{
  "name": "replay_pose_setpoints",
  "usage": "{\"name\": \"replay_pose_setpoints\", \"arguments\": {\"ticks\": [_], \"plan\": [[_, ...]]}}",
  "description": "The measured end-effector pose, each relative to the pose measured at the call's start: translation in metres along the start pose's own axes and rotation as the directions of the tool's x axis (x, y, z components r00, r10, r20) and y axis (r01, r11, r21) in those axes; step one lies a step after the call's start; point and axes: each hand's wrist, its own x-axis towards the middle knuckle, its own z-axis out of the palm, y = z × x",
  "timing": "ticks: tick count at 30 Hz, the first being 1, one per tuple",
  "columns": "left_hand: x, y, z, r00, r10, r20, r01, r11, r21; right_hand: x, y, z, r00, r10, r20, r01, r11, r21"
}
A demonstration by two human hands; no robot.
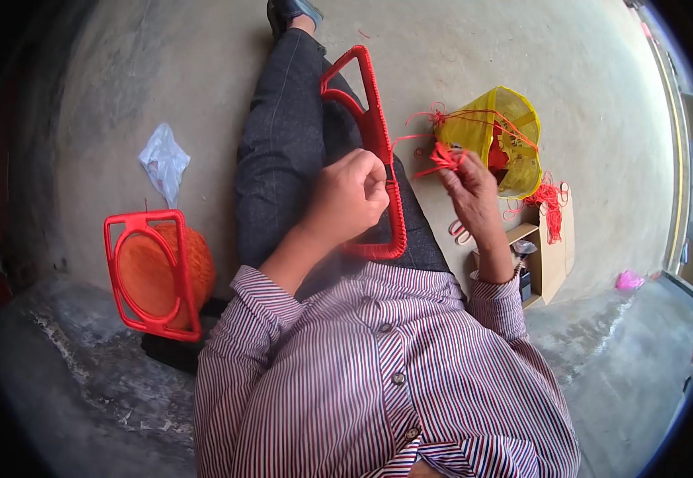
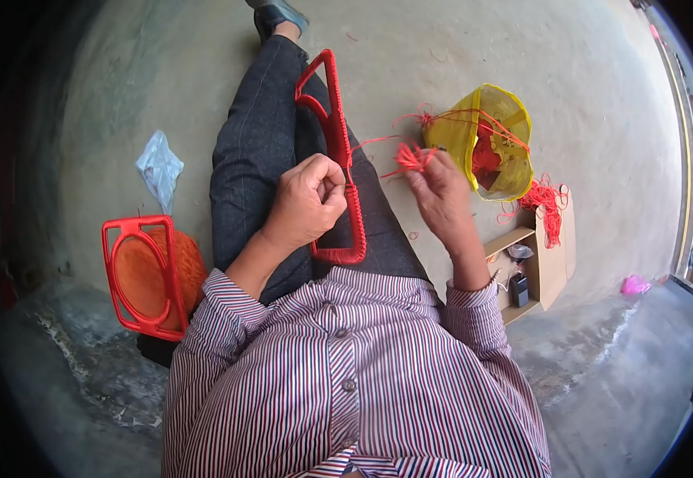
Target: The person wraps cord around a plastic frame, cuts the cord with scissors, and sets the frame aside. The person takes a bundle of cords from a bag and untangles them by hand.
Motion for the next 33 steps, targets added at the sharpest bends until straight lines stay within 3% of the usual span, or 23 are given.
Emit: {"name": "replay_pose_setpoints", "arguments": {"ticks": [2,5,9,12,13,16,20,29,33], "plan": [[0.004,0.005,-0.001,0.999,0.046,-0.002,-0.045,0.999,0.016,0.002,0.001,-0.011,0.988,-0.091,-0.125,0.075,0.988,-0.132],[0.015,0.016,-0.001,0.989,0.133,-0.056,-0.134,0.991,-0.014,-0.004,0.009,-0.017,0.985,0.086,-0.153,-0.073,0.994,0.087],[0.000,-0.001,-0.011,0.963,-0.067,-0.260,0.046,0.995,-0.087,-0.011,-0.002,-0.016,0.953,0.292,0.082,-0.288,0.784,0.550],[-0.013,0.002,-0.024,0.997,-0.022,-0.074,0.023,1.000,0.005,-0.015,-0.002,-0.006,0.925,0.301,0.232,-0.378,0.668,0.641],[-0.014,0.003,-0.021,0.997,-0.054,-0.052,0.053,0.998,-0.033,-0.018,-0.014,-0.002,0.901,0.363,0.238,-0.434,0.719,0.544],[-0.014,0.006,-0.012,0.997,-0.073,-0.021,0.071,0.992,-0.104,-0.020,-0.026,0.009,0.895,0.284,0.345,-0.434,0.734,0.523],[-0.011,0.004,-0.009,0.996,-0.085,-0.018,0.082,0.989,-0.124,-0.016,-0.038,0.019,0.871,0.236,0.431,-0.460,0.700,0.546],[-0.005,-0.005,-0.007,0.999,-0.011,0.042,0.016,0.992,-0.127,-0.010,-0.038,0.021,0.841,0.277,0.465,-0.525,0.624,0.578],[-0.007,-0.007,-0.006,0.996,-0.050,-0.073,0.043,0.995,-0.091,-0.009,-0.039,0.023,0.832,0.277,0.480,-0.542,0.590,0.598]]}}
